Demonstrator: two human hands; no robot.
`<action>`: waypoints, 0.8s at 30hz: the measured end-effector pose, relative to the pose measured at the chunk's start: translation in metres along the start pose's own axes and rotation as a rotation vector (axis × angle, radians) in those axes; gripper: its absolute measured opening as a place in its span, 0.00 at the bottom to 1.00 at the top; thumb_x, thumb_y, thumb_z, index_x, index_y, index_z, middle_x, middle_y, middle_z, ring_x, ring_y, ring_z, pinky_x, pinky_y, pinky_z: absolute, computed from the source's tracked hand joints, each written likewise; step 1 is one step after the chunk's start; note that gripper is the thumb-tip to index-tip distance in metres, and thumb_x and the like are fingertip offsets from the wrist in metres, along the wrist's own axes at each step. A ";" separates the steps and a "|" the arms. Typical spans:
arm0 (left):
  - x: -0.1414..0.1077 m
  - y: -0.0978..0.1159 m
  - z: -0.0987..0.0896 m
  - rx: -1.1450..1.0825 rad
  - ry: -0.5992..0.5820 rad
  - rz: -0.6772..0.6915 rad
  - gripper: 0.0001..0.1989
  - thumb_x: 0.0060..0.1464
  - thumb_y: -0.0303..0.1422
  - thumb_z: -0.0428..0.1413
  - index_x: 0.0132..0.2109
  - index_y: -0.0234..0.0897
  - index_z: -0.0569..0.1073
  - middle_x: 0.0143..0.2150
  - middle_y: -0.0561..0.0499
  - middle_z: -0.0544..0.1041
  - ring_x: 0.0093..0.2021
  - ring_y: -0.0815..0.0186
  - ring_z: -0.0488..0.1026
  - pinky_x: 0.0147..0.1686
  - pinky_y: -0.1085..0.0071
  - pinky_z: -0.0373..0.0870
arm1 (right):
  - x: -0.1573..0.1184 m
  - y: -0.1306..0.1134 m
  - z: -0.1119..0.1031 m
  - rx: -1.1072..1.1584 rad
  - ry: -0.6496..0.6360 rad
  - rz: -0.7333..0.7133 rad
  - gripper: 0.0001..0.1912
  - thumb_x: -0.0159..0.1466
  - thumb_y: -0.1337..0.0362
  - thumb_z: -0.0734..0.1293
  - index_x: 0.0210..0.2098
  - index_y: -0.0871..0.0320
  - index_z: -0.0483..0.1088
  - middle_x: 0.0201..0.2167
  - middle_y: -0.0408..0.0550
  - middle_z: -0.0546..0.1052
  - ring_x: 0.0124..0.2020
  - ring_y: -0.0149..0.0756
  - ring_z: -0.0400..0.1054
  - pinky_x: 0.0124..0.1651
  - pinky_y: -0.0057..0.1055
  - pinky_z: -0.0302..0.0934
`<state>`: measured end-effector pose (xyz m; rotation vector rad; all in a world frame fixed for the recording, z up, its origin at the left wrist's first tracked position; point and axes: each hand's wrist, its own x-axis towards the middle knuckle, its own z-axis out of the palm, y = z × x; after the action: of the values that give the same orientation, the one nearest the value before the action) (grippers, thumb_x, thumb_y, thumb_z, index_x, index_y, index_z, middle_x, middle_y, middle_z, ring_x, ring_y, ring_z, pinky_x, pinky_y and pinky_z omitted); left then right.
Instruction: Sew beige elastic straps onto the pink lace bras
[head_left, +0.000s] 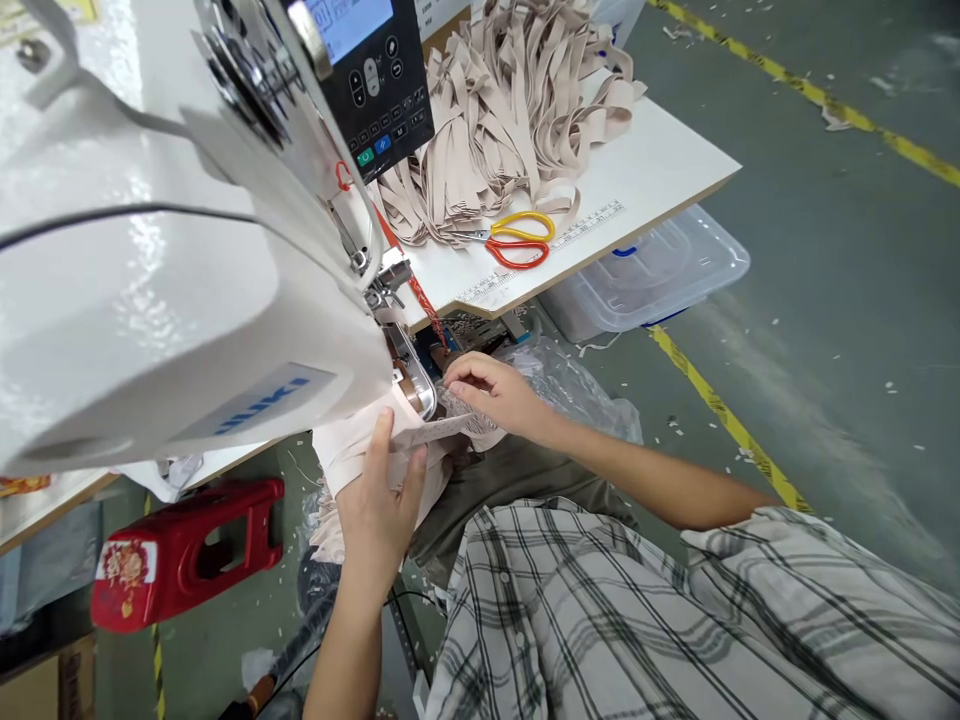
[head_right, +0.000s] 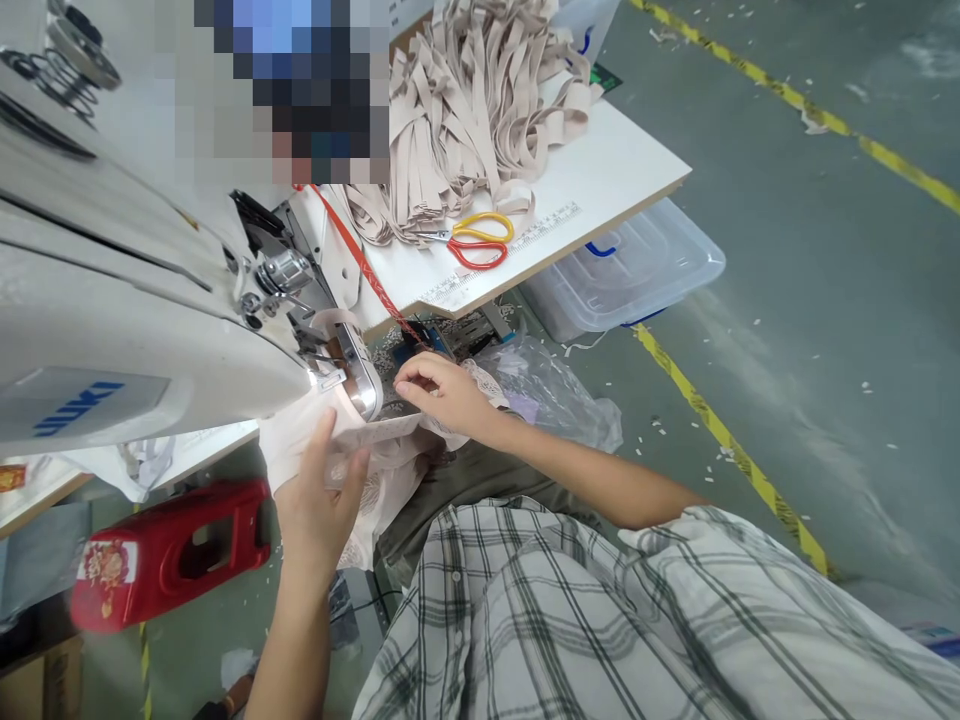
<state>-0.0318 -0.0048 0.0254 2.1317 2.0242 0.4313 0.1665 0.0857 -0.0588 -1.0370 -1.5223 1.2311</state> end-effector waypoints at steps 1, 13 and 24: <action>0.000 0.000 0.000 -0.004 0.002 -0.005 0.28 0.64 0.43 0.54 0.66 0.36 0.65 0.47 0.41 0.82 0.32 0.63 0.79 0.28 0.73 0.68 | 0.001 -0.002 0.001 0.005 -0.006 -0.008 0.06 0.66 0.62 0.65 0.37 0.57 0.73 0.40 0.48 0.76 0.42 0.36 0.70 0.43 0.34 0.63; -0.030 0.017 0.026 0.000 0.095 0.103 0.47 0.61 0.44 0.57 0.74 0.33 0.38 0.68 0.28 0.63 0.60 0.48 0.73 0.49 0.59 0.77 | -0.023 -0.030 0.021 0.134 -0.008 0.058 0.19 0.61 0.52 0.72 0.45 0.55 0.67 0.42 0.46 0.74 0.42 0.36 0.69 0.47 0.34 0.64; -0.063 0.044 0.045 -0.437 -0.242 0.202 0.39 0.63 0.38 0.56 0.73 0.35 0.45 0.50 0.39 0.81 0.46 0.56 0.82 0.40 0.63 0.81 | -0.048 -0.035 -0.003 0.231 -0.055 0.177 0.11 0.66 0.58 0.67 0.41 0.58 0.77 0.38 0.45 0.79 0.39 0.34 0.71 0.44 0.30 0.64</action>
<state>0.0223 -0.0667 -0.0091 2.0033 1.4352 0.5532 0.1786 0.0349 -0.0305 -1.0065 -1.3133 1.5305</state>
